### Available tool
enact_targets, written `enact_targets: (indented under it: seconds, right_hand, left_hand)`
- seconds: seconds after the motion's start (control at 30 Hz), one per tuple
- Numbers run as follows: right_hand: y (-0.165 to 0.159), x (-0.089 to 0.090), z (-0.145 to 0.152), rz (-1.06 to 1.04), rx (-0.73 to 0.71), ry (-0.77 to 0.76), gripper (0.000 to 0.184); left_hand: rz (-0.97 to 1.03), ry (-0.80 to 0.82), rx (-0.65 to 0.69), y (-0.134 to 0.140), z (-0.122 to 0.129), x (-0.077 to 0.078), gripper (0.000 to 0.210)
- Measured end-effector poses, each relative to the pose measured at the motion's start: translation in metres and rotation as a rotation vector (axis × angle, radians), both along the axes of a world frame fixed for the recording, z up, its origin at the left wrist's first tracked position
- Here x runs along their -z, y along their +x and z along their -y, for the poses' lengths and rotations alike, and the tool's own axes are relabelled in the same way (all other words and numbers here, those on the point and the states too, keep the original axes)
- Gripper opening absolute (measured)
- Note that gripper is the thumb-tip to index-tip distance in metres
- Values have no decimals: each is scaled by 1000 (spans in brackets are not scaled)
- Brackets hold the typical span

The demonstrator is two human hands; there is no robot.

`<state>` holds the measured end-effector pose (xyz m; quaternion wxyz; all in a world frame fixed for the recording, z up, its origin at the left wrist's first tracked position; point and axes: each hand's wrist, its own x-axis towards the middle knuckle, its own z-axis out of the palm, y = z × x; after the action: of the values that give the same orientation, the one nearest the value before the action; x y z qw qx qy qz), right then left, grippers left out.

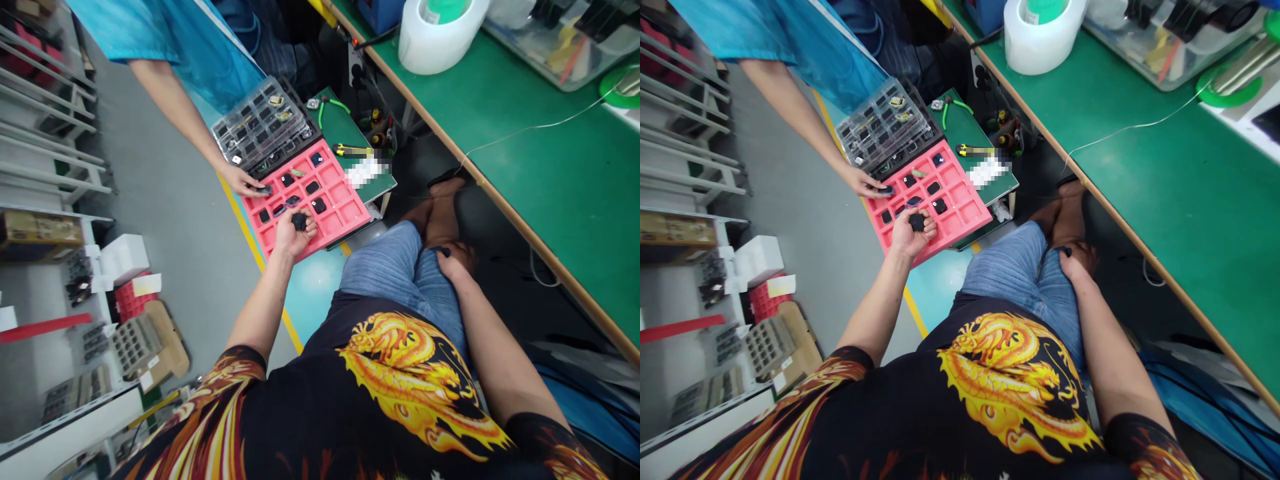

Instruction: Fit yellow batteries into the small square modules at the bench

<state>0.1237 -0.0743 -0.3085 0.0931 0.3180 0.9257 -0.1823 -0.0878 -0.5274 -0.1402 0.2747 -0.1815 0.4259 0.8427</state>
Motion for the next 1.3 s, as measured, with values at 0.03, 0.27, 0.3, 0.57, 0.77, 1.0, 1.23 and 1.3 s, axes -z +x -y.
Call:
enact_targets:
  seconds: [0.03,0.27,0.3,0.57,0.77,1.0,1.23,1.3]
  right_hand:
    - [0,0,0,1,0,2,37]
    - [1,0,0,6,-13,3,38]
    - [1,0,-1,4,-15,6,38]
    - [1,6,-3,0,-15,0,39]
    - [2,10,-5,-18,-6,-8,40]
    - [3,9,-4,-25,-5,-10,40]
    - [3,8,-5,-9,-16,2,40]
    - [2,8,-4,-3,-17,-1,40]
  left_hand:
    - [-3,-2,2,0,0,0,26]
    - [4,-15,-5,0,-1,-1,25]
    - [4,-14,-6,0,-1,-2,25]
    - [-20,-11,4,0,-1,-2,27]
    - [-23,-5,7,0,-1,-3,24]
    - [17,-27,-22,0,-3,-9,23]
    - [23,-36,-35,-1,-3,-12,24]
    - [17,-39,-34,-2,-3,-12,25]
